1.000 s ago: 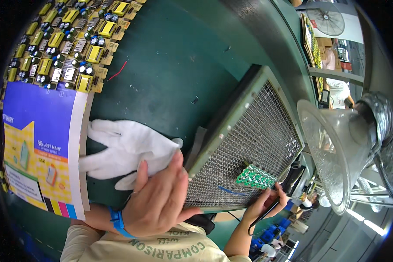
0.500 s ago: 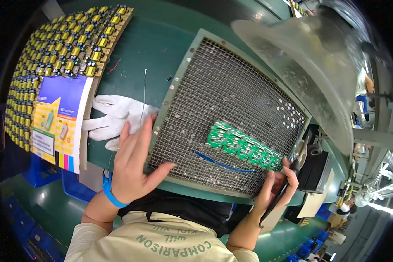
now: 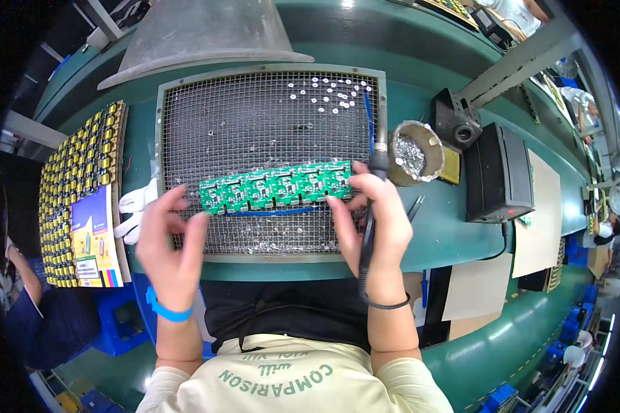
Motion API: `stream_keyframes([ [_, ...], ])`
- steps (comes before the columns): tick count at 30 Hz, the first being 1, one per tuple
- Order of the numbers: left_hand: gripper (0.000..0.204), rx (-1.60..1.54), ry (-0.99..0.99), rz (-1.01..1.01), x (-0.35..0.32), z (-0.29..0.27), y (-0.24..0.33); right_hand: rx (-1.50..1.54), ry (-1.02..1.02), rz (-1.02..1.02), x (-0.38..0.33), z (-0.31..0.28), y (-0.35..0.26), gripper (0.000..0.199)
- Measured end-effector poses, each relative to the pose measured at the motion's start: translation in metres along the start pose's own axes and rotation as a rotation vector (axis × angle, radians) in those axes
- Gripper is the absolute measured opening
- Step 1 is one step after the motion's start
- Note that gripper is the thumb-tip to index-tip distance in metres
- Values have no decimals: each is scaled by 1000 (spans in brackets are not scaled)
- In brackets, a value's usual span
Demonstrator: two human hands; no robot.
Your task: Soldering electronic components onto a printed circuit board at a manual assembly station.
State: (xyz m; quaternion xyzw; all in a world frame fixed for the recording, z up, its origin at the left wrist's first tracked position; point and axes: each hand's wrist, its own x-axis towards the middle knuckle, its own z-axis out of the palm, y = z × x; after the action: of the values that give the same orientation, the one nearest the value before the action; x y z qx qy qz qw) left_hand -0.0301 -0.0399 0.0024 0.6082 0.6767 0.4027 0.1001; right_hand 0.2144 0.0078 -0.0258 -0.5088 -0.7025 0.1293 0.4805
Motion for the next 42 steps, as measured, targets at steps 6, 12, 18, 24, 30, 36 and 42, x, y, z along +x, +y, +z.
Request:
stream_keyframes([
  [6,32,-361,-48,-199,3,21,3,205,32,-48,-6,-3,11,36],
  [12,29,-582,148,-64,-2,35,-7,430,59,29,-11,-6,17,39],
  [18,29,-603,151,-60,-4,38,-15,453,-11,-21,-12,-13,24,38],
  [24,29,-650,109,-102,-5,36,-21,512,-11,-13,-12,-12,26,40],
  [30,29,-633,93,-64,-5,35,-23,443,-28,-32,-12,-16,25,43],
  [36,29,-604,108,-73,-4,36,-22,420,-62,-58,-9,-17,24,42],
  [42,30,-605,145,-93,-3,33,-17,403,-8,54,-7,-13,14,39],
])
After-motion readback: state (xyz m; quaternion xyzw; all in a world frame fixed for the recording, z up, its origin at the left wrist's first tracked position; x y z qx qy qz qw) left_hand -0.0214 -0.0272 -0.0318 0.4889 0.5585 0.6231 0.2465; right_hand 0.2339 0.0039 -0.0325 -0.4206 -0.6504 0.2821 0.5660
